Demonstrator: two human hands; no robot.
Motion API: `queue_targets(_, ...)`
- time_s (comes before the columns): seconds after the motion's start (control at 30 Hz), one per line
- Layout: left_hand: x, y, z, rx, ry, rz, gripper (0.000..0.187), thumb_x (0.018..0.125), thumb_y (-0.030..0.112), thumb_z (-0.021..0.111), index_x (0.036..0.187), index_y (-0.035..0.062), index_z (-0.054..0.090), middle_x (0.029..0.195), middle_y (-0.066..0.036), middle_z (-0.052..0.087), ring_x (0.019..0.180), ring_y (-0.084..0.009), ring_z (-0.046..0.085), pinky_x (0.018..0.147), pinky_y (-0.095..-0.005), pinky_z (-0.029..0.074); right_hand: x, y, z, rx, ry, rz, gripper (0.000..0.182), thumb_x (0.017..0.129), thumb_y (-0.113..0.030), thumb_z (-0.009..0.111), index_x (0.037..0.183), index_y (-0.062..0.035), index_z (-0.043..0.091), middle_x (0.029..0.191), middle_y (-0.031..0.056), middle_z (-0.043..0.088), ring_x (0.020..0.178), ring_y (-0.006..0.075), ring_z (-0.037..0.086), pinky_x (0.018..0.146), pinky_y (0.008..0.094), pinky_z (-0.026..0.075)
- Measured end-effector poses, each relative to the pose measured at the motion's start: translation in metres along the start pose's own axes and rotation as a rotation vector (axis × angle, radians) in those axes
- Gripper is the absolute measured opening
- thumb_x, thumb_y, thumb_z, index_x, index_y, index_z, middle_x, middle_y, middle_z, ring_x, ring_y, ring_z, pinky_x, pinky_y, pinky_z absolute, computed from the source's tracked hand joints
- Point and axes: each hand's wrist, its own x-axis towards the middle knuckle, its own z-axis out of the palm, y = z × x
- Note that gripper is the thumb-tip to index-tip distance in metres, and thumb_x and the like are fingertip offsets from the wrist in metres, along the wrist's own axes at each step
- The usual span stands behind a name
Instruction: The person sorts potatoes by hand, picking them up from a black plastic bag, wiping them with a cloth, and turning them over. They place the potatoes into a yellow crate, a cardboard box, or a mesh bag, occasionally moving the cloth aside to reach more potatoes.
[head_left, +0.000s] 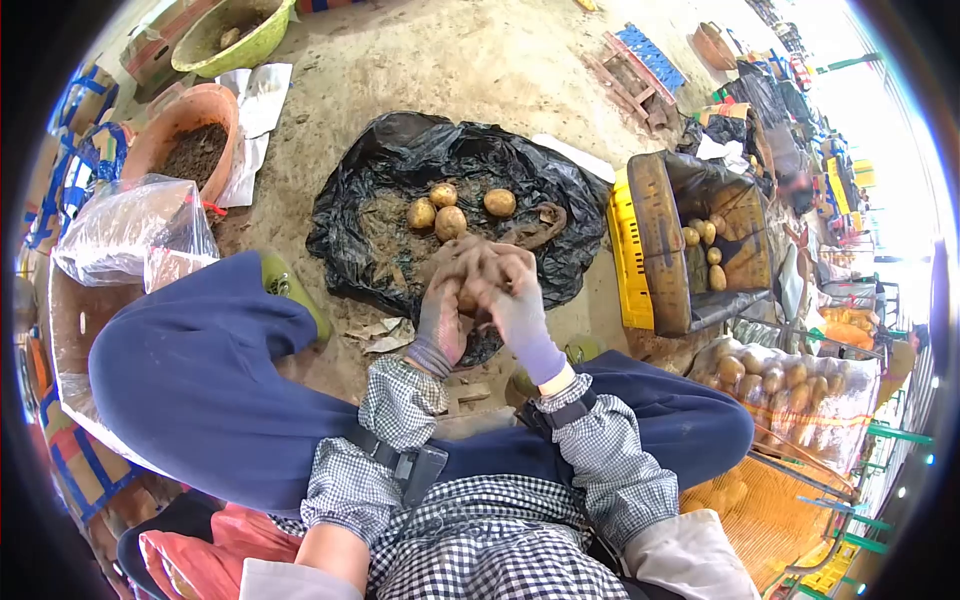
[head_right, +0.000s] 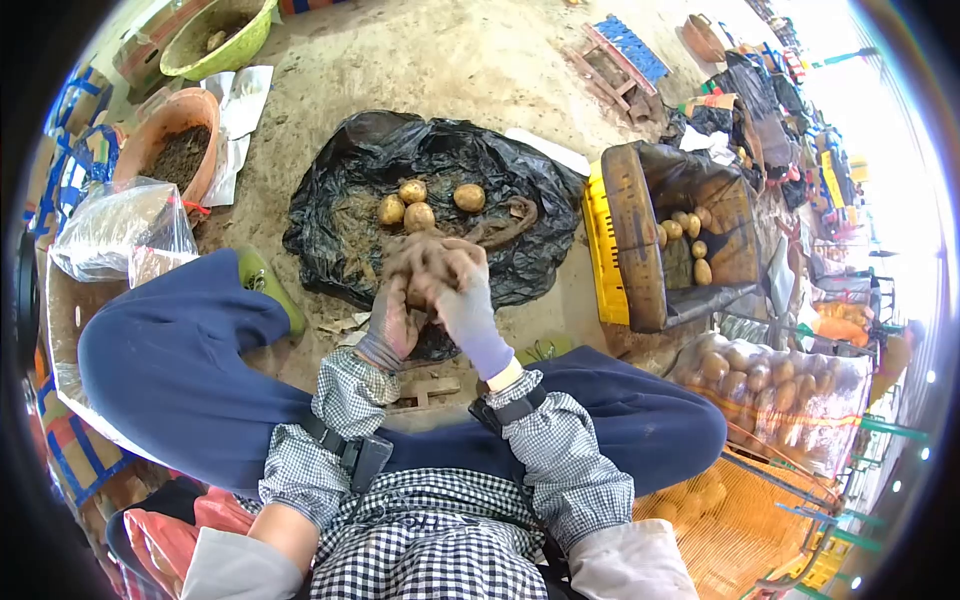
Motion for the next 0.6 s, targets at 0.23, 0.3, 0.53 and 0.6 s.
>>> queue_targets(0.23,0.002,-0.021,-0.006,0.108,-0.018,0.061,0.041,0.099,0.026,0.056,0.134,0.0078,0.047,0.12,-0.006,0.059,0.105,-0.016,0.062,0.087,-0.0301,0.055,0.012,0.01,-0.014,0.831,0.124,0.699,0.018,0.088,-0.01,0.072,0.097,-0.0009,0.06,0.094,-0.0007,0.057,0.07,0.0048,0.049,0.062,0.0188,0.042)
queue_targets(0.3,-0.006,0.01,0.02,-0.07,0.106,-0.133,0.043,0.1,0.024,0.053,0.137,0.0064,0.044,0.123,-0.009,0.059,0.107,-0.0181,0.062,0.087,-0.0286,0.054,0.005,0.006,-0.009,0.6,0.024,0.438,0.022,0.086,-0.011,0.074,0.1,0.0004,0.06,0.104,0.003,0.055,0.073,0.0065,0.052,0.06,0.0193,0.043)
queue_targets(0.53,-0.008,0.001,0.001,0.68,-0.03,0.093,0.04,0.099,0.031,0.056,0.127,0.0039,0.052,0.116,-0.01,0.06,0.101,-0.016,0.063,0.082,-0.0282,0.057,0.01,0.01,-0.021,0.624,-0.13,0.626,0.018,0.088,-0.008,0.07,0.1,0.0021,0.062,0.097,0.005,0.062,0.076,0.0089,0.058,0.062,0.0231,0.048)
queue_targets(0.6,-0.014,0.004,0.012,0.507,-0.076,-0.021,0.039,0.101,0.036,0.052,0.125,0.0056,0.052,0.119,-0.004,0.057,0.108,-0.0146,0.059,0.077,-0.0334,0.058,0.012,0.005,-0.03,0.728,-0.079,0.759,0.019,0.09,-0.011,0.069,0.102,0.0019,0.061,0.084,0.001,0.062,0.076,0.0074,0.057,0.063,0.022,0.047)
